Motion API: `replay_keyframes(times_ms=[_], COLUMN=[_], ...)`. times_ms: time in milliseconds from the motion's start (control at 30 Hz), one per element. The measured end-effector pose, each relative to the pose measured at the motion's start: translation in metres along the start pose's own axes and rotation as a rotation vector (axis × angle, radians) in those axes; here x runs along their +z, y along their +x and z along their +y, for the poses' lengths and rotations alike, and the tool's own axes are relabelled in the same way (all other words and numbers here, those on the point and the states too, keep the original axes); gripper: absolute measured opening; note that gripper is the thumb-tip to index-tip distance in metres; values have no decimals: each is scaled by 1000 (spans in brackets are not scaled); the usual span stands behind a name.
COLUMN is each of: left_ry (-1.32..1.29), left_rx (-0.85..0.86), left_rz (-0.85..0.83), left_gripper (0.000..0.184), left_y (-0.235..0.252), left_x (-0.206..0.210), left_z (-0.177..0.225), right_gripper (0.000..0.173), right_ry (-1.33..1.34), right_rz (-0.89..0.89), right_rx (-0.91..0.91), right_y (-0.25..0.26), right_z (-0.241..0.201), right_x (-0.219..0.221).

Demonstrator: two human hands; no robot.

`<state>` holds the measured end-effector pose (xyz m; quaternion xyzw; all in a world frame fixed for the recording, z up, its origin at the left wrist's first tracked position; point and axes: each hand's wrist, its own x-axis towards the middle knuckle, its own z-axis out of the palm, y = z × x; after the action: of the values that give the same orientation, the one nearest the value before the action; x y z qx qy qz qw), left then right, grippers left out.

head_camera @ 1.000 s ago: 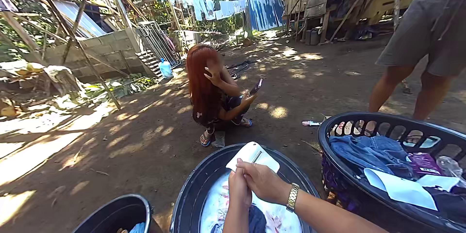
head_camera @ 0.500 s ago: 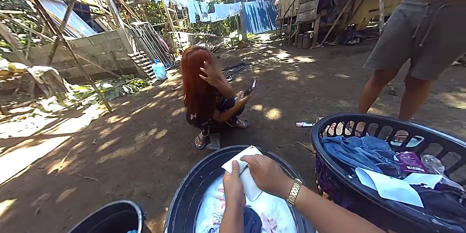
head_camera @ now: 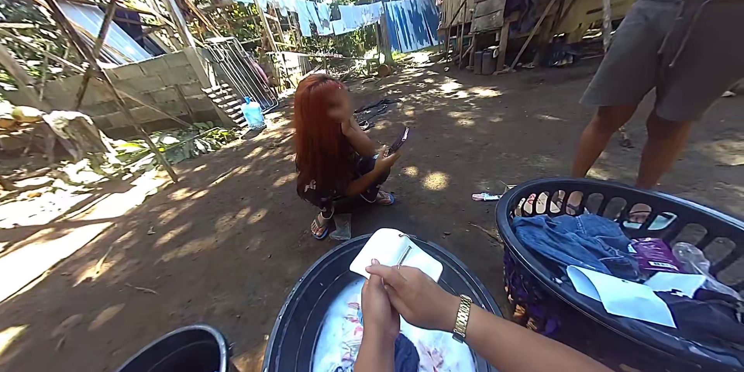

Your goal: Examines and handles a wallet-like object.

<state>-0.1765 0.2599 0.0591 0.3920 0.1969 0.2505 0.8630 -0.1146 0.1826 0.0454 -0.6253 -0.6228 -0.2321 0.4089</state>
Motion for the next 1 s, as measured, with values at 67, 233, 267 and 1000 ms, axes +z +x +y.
replay_keyframes(times_ms=[67, 233, 267, 1000], left_ry=[-15, 71, 156, 119], left_rx=[-22, -4, 8, 31], left_rz=[-2, 26, 12, -16], left_gripper=[38, 31, 28, 39], left_y=[1, 2, 2, 3], left_x=[0, 0, -1, -5], left_z=[0, -1, 1, 9], right_gripper=[37, 37, 40, 34], right_ry=[3, -57, -47, 69], right_rz=[-26, -50, -61, -9], right_rx=[6, 31, 109, 66], right_y=[0, -1, 0, 0], right_z=[-1, 7, 12, -3], right_x=[-2, -4, -10, 6])
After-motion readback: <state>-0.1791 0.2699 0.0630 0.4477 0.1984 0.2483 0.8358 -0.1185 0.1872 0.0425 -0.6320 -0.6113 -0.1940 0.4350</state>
